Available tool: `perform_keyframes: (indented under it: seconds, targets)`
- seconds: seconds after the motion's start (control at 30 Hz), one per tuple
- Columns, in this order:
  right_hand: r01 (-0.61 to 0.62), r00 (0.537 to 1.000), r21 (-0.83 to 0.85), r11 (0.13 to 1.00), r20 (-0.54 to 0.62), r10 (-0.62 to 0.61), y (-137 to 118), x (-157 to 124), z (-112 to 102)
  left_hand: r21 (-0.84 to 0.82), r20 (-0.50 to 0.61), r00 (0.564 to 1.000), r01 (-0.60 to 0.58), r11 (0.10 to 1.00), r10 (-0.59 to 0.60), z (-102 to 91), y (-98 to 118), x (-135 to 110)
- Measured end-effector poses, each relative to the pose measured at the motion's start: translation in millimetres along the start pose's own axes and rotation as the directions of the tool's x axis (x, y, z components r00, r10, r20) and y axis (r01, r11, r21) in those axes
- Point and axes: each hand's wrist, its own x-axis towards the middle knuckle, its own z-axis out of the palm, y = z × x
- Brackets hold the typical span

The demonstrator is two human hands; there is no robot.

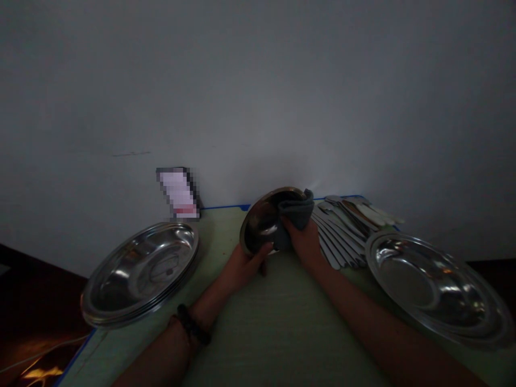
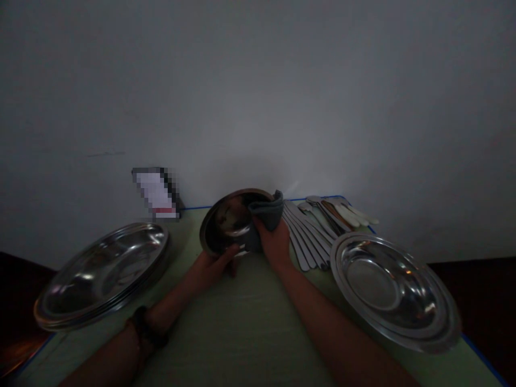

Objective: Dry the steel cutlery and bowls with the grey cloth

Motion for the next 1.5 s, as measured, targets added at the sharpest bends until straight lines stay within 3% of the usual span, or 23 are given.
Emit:
perform_keyframes:
  seconds: [0.43,1.5]
  targets:
    - [0.022,1.0,-0.049,0.999,0.01,-0.021,-0.2,-0.7,0.0,0.011,-0.07,0.996,0.051,0.999,-0.05,1.9,2.8,-0.8]
    - [0.061,0.998,-0.081,0.995,0.039,-0.058,3.2,-0.6,0.3,-0.01,-0.067,0.995,0.068,0.998,-0.069,2.2,0.1,0.7]
